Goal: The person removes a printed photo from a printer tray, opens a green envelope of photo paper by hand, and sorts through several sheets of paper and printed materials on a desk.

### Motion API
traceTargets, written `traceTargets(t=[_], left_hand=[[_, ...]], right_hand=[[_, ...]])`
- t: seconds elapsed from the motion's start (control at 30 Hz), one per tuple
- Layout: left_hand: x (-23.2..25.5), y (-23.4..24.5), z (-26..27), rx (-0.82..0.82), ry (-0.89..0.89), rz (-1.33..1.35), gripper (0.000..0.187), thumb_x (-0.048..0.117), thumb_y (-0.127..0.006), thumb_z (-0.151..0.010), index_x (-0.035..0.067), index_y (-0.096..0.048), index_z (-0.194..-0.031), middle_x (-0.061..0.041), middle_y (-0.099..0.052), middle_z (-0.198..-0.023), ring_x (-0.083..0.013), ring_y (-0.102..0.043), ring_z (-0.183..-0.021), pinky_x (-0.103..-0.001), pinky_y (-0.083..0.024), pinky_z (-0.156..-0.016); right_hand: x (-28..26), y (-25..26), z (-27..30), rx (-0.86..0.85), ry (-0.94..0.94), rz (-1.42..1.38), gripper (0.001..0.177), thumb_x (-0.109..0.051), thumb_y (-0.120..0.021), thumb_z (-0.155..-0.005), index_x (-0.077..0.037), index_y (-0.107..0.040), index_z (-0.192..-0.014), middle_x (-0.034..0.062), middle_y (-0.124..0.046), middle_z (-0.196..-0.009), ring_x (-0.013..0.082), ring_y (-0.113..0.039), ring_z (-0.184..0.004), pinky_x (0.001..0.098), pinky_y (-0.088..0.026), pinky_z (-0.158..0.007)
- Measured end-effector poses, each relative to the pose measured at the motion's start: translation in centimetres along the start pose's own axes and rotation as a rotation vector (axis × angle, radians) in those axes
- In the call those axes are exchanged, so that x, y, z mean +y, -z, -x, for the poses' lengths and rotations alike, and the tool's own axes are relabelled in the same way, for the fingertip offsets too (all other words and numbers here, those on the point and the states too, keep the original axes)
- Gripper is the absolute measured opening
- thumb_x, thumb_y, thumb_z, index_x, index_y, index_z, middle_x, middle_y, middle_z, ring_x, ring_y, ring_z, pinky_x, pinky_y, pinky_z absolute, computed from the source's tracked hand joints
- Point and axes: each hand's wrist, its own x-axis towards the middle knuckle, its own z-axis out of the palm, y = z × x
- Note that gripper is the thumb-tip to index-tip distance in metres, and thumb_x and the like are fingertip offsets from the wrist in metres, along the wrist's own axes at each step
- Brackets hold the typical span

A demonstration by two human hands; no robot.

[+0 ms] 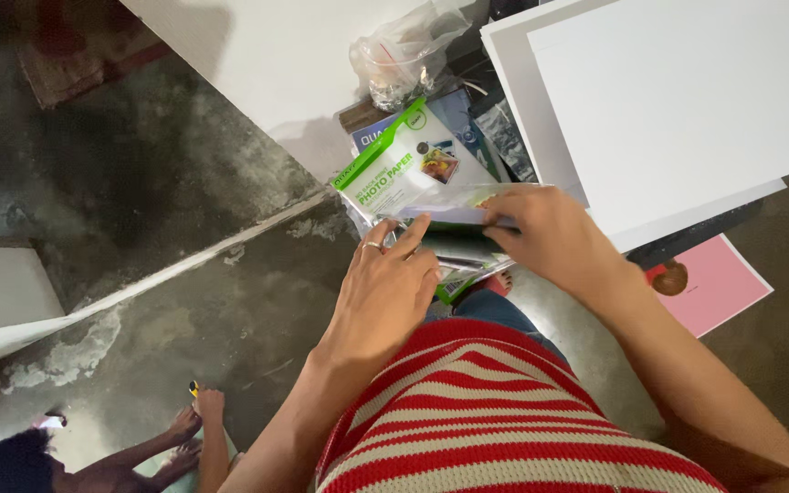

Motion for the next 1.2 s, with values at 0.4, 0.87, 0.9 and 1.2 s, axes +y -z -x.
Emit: traceTargets(t=[0.4,0.87,0.9,1.2], left_hand=[[1.0,0.7,0.9,0.017,-0.034,0.047,0.017,0.013,-0.062,-0.094,0.0,-0.074,-0.097,-0.017,-0.057,-0.134,-0.0416,-0.049,-0.13,-0.054,-0.038,-0.112],[1.3,0.0,1.1,0.066,-0.04,-0.079,0.021,0.017,-0.065,-0.091,0.003,-0.074,-0.104,-0.019,-0.053,-0.141,-0.041,-0.047,-0.132,-0.057,-0.033,-0.111],[1.4,-0.1,1.1,0.094,-0.044,-0.076,0.023,0.017,-0.065,-0.091,0.003,-0.074,-0.107,-0.019,-0.053,-0.138,-0.041,-0.048,-0.132,-0.056,-0.034,-0.112],[1.2,0.0,1.6,0.046,0.018,-0.074,0.037,0.016,-0.068,-0.09,0.003,-0.068,-0.125,-0.017,-0.055,-0.127,-0.0405,-0.05,-0.126,-0.053,-0.038,-0.108]], right_hand=[[0.8,0.2,-0.3,0.064,-0.044,0.147,0.012,0.007,-0.065,-0.082,-0.001,-0.072,-0.089,0.0146,-0.073,-0.105,0.0357,-0.07,-0.086,0.0425,-0.055,-0.075],[0.9,0.7,-1.3,0.112,-0.014,0.102,0.011,-0.005,-0.073,-0.09,0.001,-0.072,-0.099,0.0166,-0.073,-0.106,0.0363,-0.07,-0.088,0.041,-0.056,-0.077],[0.9,0.6,-1.3,0.112,-0.013,0.102,0.011,-0.005,-0.073,-0.09,0.001,-0.072,-0.099,0.0166,-0.073,-0.106,0.0363,-0.07,-0.088,0.041,-0.056,-0.077],[0.9,0.6,0.0,0.009,0.047,0.057,0.016,-0.002,-0.071,-0.085,-0.007,-0.072,-0.101,0.0145,-0.072,-0.122,0.0334,-0.073,-0.098,0.0375,-0.058,-0.084]])
